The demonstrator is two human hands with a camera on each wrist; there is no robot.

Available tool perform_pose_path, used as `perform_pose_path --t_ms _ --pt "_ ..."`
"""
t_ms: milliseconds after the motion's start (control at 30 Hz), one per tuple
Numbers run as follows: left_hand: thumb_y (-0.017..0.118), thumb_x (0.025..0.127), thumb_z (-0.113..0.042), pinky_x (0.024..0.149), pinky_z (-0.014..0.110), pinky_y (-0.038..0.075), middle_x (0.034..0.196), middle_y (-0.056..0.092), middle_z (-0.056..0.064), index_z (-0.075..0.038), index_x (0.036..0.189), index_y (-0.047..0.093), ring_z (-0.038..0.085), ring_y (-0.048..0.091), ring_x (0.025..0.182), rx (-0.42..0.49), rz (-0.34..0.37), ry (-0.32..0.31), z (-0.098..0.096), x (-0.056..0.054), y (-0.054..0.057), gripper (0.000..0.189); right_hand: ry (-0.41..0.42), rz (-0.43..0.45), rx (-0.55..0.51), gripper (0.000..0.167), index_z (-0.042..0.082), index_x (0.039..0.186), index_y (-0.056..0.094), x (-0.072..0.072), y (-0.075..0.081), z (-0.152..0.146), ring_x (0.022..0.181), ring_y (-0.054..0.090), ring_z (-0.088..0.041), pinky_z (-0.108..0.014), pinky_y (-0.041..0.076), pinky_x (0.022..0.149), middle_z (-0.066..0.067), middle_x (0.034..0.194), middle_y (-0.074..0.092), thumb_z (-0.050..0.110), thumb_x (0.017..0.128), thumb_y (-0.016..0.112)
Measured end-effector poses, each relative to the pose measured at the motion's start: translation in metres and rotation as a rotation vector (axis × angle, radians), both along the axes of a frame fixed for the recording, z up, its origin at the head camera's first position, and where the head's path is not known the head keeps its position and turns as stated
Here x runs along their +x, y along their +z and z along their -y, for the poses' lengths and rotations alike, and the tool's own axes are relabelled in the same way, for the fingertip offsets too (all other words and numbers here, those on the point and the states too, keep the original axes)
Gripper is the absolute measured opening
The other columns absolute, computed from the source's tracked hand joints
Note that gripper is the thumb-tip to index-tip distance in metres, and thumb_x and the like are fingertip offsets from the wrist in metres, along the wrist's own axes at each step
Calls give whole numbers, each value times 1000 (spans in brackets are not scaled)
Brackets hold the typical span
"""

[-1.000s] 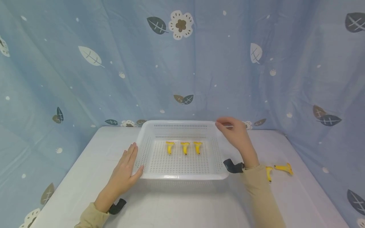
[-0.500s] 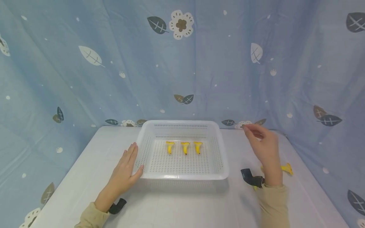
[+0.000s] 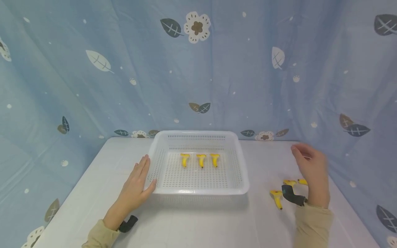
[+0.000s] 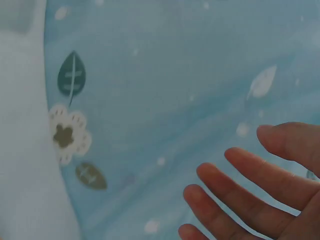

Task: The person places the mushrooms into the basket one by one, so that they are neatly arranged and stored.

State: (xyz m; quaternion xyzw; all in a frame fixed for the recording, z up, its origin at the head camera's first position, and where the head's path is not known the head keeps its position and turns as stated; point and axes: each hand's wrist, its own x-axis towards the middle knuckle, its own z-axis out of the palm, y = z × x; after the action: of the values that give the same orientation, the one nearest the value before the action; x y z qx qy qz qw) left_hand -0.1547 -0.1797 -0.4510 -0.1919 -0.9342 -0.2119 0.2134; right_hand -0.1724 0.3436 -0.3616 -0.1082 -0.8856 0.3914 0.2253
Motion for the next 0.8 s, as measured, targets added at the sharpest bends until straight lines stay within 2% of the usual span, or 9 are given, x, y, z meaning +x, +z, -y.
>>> perform_pose_path --t_ms 167,233,367,433,500,567,633,700,800 --pt "60 89 -32 116 58 23 156 28 28 14 148 31 42 27 145 -1 0 2 0 0 0 80 -121 80 -69 51 -1 129 63 -1 -10 -17 82 43 10 -20 37 69 34 85 47 39 98 56" --pt "60 89 -32 116 58 23 157 27 28 14 148 31 41 26 145 -3 4 3 0 0 0 80 -163 91 -65 50 -2 129 63 -3 -16 -22 80 43 8 -20 37 69 28 87 50 37 99 56" --pt "60 89 -32 116 58 23 158 25 27 15 148 30 42 26 145 -5 11 8 1 0 0 81 -205 113 -24 47 -4 128 63 -5 -29 -34 80 45 1 -19 37 65 -4 102 65 32 99 55" --pt "60 89 -32 117 58 23 158 25 26 14 148 30 42 26 145 0 14 8 1 0 1 81 -211 131 4 46 -7 127 62 -5 -37 -40 83 52 -11 -20 37 63 -21 114 64 29 100 54" --pt "60 89 -32 117 58 22 158 25 26 14 148 30 42 26 145 3 13 5 0 0 1 80 -218 176 19 48 -10 129 60 -5 -44 -47 92 56 -25 -23 39 63 -29 124 59 28 100 52" --pt "60 90 -32 116 58 23 158 25 27 15 148 30 42 27 145 4 7 1 0 0 1 80 -222 229 24 51 -13 132 54 -5 -51 -54 104 55 -42 -33 47 68 -33 129 55 28 101 50" --pt "60 90 -31 116 58 23 158 25 27 15 148 31 42 27 145 6 1 -3 0 1 1 80 -227 285 22 57 -16 135 48 -4 -57 -62 114 50 -49 -48 50 77 -36 132 50 29 100 50" --pt "60 89 -31 115 59 24 157 27 27 15 147 31 42 28 144 5 -11 -5 0 0 1 79 -222 365 12 65 -17 140 40 -4 -62 -69 119 45 -53 -60 47 89 -39 136 44 33 100 51" --pt "61 89 -30 115 59 25 157 27 28 15 147 32 42 29 144 5 -24 -6 0 0 0 79 -210 495 -5 78 -18 143 31 -3 -69 -80 124 38 -56 -65 40 99 -42 140 36 41 98 55"
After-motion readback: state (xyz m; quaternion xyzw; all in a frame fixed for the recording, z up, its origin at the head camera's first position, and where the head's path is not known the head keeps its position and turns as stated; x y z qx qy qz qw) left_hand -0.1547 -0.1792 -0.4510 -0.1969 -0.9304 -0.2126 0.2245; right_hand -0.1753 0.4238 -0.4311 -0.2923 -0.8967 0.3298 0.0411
